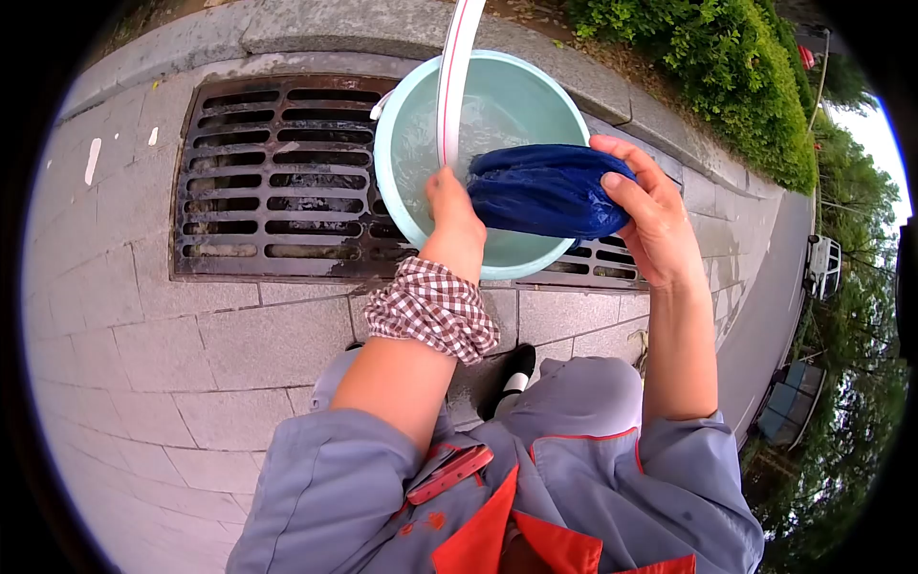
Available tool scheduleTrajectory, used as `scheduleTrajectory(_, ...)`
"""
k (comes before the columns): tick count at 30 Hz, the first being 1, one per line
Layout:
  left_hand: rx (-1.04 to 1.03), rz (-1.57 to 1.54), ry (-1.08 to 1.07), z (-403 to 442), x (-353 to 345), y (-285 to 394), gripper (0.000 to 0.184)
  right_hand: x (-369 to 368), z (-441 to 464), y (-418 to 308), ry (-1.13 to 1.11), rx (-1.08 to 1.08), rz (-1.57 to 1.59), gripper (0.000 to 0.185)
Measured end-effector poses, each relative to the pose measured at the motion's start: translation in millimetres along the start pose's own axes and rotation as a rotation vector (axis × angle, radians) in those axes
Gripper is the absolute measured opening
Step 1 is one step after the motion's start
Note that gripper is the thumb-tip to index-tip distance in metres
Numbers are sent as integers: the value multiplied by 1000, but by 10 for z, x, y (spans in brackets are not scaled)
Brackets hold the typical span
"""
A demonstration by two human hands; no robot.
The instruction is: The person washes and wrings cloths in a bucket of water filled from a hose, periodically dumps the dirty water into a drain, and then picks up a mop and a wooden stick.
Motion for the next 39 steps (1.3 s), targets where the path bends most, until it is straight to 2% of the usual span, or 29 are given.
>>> scheduleTrajectory(3, 99, -187, -249, -449, -393, 96, 50, 80, -189, -226, 113, 237, 435, 53)
scheduleTrajectory(5, 195, -301, -327, -868, -575, 118, 47, 144, -186, 107, 151, 190, 702, 53)
scheduleTrajectory(6, 288, -233, -159, -1076, -554, 69, 43, 106, -187, 286, 176, 141, 689, 51)
scheduleTrajectory(7, 291, -242, -197, -1060, -605, 24, 41, 40, -184, 470, 199, 93, 674, 49)
scheduleTrajectory(9, 277, -256, -265, -927, -610, -31, 39, -168, -130, 784, 208, 100, 471, 45)
scheduleTrajectory(10, 312, -341, -409, -783, -666, -119, 35, -215, -98, 836, 220, 227, 43, 44)
scheduleTrajectory(11, 302, -303, -395, -916, -676, -114, 31, -340, -85, 802, 224, 346, -387, 43)
scheduleTrajectory(12, 354, -292, -505, -1085, -776, -129, 34, -532, -121, 532, 276, 521, -709, 51)
scheduleTrajectory(13, 402, -274, -616, -1227, -830, -157, 37, -672, -95, 420, 320, 580, -823, 52)
scheduleTrajectory(15, 432, -298, -702, -1280, -853, -359, 42, -715, 48, 421, 318, 484, -885, 46)
scheduleTrajectory(17, 362, -281, -786, -1107, -925, -380, 46, -687, 147, 377, 380, 499, -946, 44)
scheduleTrajectory(18, 279, -248, -841, -1021, -1029, -137, 48, -638, 209, 405, 380, 440, -941, 36)
scheduleTrajectory(19, 171, -132, -538, -1002, -853, -71, 49, -607, 212, 452, 361, 381, -943, 30)
scheduleTrajectory(20, 104, -125, -445, -673, -718, -43, 38, -611, 352, 482, 362, 408, -913, 26)
scheduleTrajectory(21, 69, -190, -343, -817, -670, 54, 33, -610, 397, 499, 345, 407, -928, 26)
scheduleTrajectory(23, 31, -257, -252, -968, -519, 59, 26, -544, 453, 701, 293, 354, -876, 25)
scheduleTrajectory(24, 86, -224, -297, -936, -561, 85, 22, -478, 601, 849, 254, 235, -866, 28)
scheduleTrajectory(25, 40, -134, -260, -964, -547, 129, 21, -324, 666, 1024, 261, 198, -707, 29)
scheduleTrajectory(27, -91, 127, -113, -869, -490, 351, 22, -160, 1037, 1442, 263, 152, -378, 32)
scheduleTrajectory(30, -349, 267, -68, -945, -518, 568, 34, 56, 1395, 2056, 98, -153, -63, 37)
scheduleTrajectory(31, -422, 294, -75, -996, -565, 667, 37, 204, 1430, 2025, 221, -187, -147, 36)
scheduleTrajectory(32, -573, 576, 47, -728, -477, 682, 53, 553, 1609, 2265, 337, -109, -329, 37)
scheduleTrajectory(33, -589, 637, 176, -841, -422, 737, 56, 867, 1706, 2577, 449, -28, -511, 40)
scheduleTrajectory(35, -614, 721, 445, -1194, -376, 892, 65, 472, 1529, 2664, 220, 4, -1070, 53)
scheduleTrajectory(36, -540, 703, 390, -1093, -358, 823, 78, 136, 1507, 2826, -111, -61, -1099, 66)
scheduleTrajectory(37, -528, 736, 445, -1102, -360, 814, 76, 17, 1482, 2988, -308, -128, -1151, 63)
scheduleTrajectory(38, -499, 716, 400, -1072, -367, 784, 76, 49, 1470, 3063, -358, -202, -1167, 59)
scheduleTrajectory(39, -472, 697, 354, -1017, -364, 739, 76, 135, 1517, 3072, -311, -275, -1130, 55)
Point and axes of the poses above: each hand's wrist, its own z-axis towards the middle knuckle, its own x-axis out of the back of the hand, y = z × x, the point moved 10 cm from there along z, towards the middle knuckle, and after that the axes turned 9 degrees about x, right-handed, at the moved point
